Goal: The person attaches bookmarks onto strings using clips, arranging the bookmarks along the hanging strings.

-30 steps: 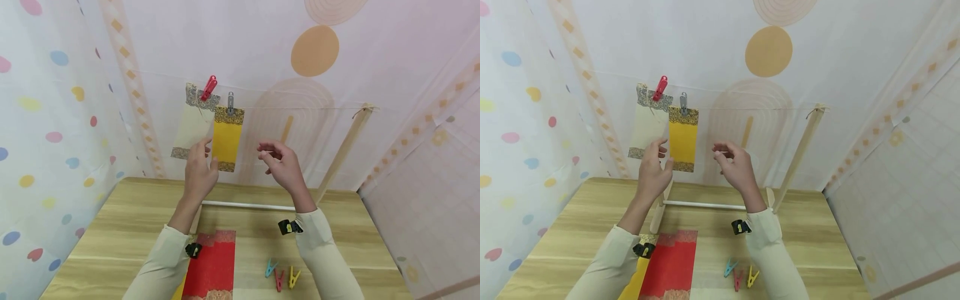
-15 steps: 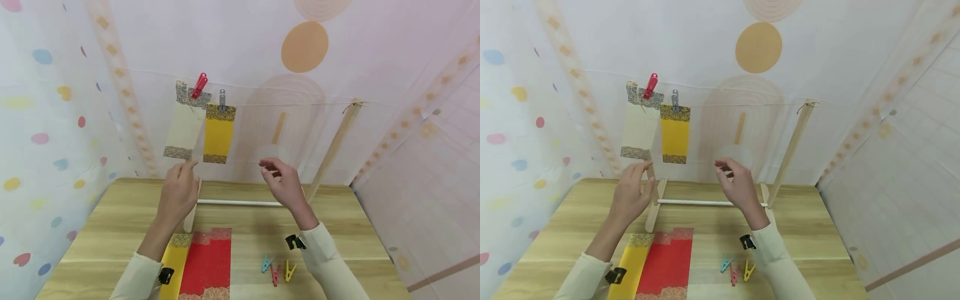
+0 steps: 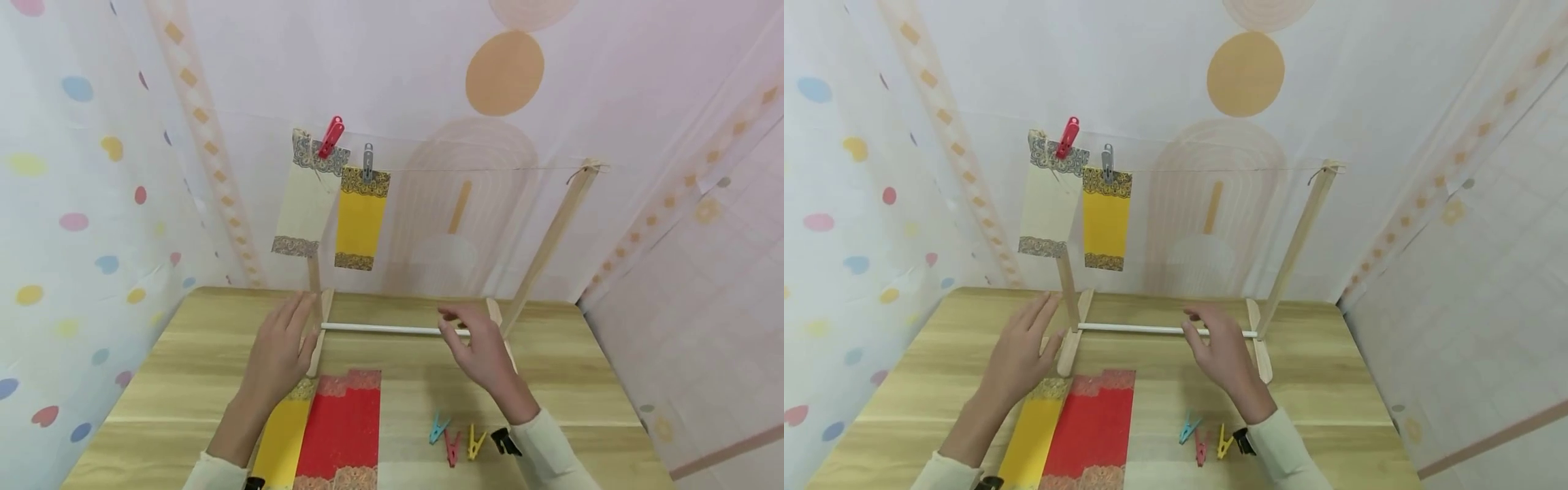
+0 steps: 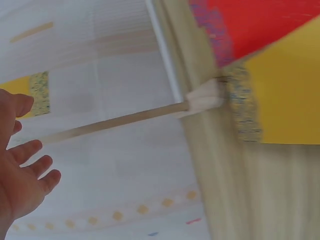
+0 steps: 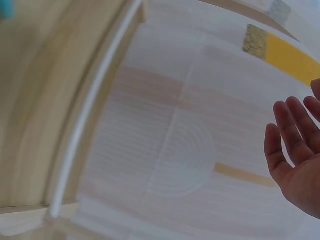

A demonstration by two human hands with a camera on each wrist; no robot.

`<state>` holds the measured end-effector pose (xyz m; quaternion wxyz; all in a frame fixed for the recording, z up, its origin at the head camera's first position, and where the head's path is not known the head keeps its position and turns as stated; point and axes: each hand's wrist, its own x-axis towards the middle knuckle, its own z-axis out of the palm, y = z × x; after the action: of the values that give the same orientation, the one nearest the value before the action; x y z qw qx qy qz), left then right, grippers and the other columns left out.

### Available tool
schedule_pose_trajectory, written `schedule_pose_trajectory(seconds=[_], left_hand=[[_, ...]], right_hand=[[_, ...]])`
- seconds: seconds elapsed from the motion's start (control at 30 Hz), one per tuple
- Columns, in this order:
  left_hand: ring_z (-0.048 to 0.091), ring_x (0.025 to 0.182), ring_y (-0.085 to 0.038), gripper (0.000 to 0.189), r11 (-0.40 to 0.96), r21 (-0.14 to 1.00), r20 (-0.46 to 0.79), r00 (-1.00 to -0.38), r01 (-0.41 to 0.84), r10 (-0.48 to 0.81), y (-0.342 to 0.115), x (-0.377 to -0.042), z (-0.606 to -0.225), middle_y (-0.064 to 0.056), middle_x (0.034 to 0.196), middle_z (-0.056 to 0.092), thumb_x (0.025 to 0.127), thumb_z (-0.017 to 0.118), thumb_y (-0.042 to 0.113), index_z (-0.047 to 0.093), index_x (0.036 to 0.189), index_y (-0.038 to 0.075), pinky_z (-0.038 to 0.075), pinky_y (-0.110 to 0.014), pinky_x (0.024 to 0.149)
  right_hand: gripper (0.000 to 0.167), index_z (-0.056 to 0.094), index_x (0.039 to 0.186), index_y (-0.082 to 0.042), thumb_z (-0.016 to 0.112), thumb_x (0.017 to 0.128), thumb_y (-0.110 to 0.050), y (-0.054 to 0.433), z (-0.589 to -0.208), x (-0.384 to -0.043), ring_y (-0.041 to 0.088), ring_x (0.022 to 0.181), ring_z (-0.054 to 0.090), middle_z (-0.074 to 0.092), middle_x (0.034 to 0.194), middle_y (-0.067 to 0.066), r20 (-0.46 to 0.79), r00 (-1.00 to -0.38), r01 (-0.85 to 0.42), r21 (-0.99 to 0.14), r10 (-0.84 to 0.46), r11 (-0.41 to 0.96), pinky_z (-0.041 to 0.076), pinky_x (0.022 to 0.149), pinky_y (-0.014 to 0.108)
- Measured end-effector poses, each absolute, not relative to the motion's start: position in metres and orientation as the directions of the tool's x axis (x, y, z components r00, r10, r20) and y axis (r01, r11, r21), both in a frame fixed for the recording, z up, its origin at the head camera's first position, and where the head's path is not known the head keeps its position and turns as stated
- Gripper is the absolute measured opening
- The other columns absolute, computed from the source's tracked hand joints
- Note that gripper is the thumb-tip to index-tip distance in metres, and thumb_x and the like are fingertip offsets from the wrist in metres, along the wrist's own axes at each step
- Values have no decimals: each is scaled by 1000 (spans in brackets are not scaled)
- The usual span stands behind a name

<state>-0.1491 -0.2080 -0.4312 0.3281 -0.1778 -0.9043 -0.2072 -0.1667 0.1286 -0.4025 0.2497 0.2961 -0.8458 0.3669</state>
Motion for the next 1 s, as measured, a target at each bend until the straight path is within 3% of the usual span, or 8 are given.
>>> schedule_pose_trajectory(seconds=[0.2, 0.4, 0.63, 0.8, 1.0], left_hand=[[40, 135, -50, 71, 898, 206, 571, -793, 388, 212, -215, -137, -457, -32, 145, 46, 87, 74, 13, 43, 148, -6, 33, -62, 109], [28, 142, -54, 78, 927, 225, 436, -882, 300, 179, -220, -125, -477, -29, 155, 36, 92, 73, 32, 38, 155, 5, 26, -74, 106], [26, 142, -55, 84, 952, 185, 383, -910, 245, 160, -229, -113, -503, -26, 157, 34, 88, 73, 50, 40, 156, 13, 22, -80, 102], [22, 142, -57, 90, 964, 206, 261, -959, 166, 110, -230, -106, -521, -26, 159, 30, 88, 64, 66, 34, 158, 18, 17, -84, 100], [18, 141, -63, 96, 973, 217, 142, -989, 80, 50, -231, -101, -536, -29, 160, 23, 85, 58, 75, 33, 158, 18, 13, -88, 96]], right_hand=[[33, 68, 121, 0, 75, 91, -10, 133, -432, -153, 29, 110, 65, 68, 119, 12, 629, -693, -678, -403, -352, 615, 54, 89, 48], [47, 63, 131, 0, 78, 89, -16, 135, -457, -143, 33, 123, 58, 61, 133, 16, 573, -684, -702, -349, -451, 621, 51, 96, 50], [61, 60, 136, -4, 84, 84, -22, 140, -488, -134, 35, 128, 55, 56, 142, 16, 513, -653, -738, -263, -558, 622, 50, 97, 53], [73, 55, 144, -6, 84, 83, -36, 144, -504, -129, 42, 139, 43, 45, 154, 17, 374, -684, -724, -241, -626, 646, 40, 104, 61], [90, 42, 154, -10, 79, 83, -52, 149, -514, -124, 42, 148, 27, 29, 163, 17, 176, -728, -685, -234, -662, 690, 26, 114, 62]])
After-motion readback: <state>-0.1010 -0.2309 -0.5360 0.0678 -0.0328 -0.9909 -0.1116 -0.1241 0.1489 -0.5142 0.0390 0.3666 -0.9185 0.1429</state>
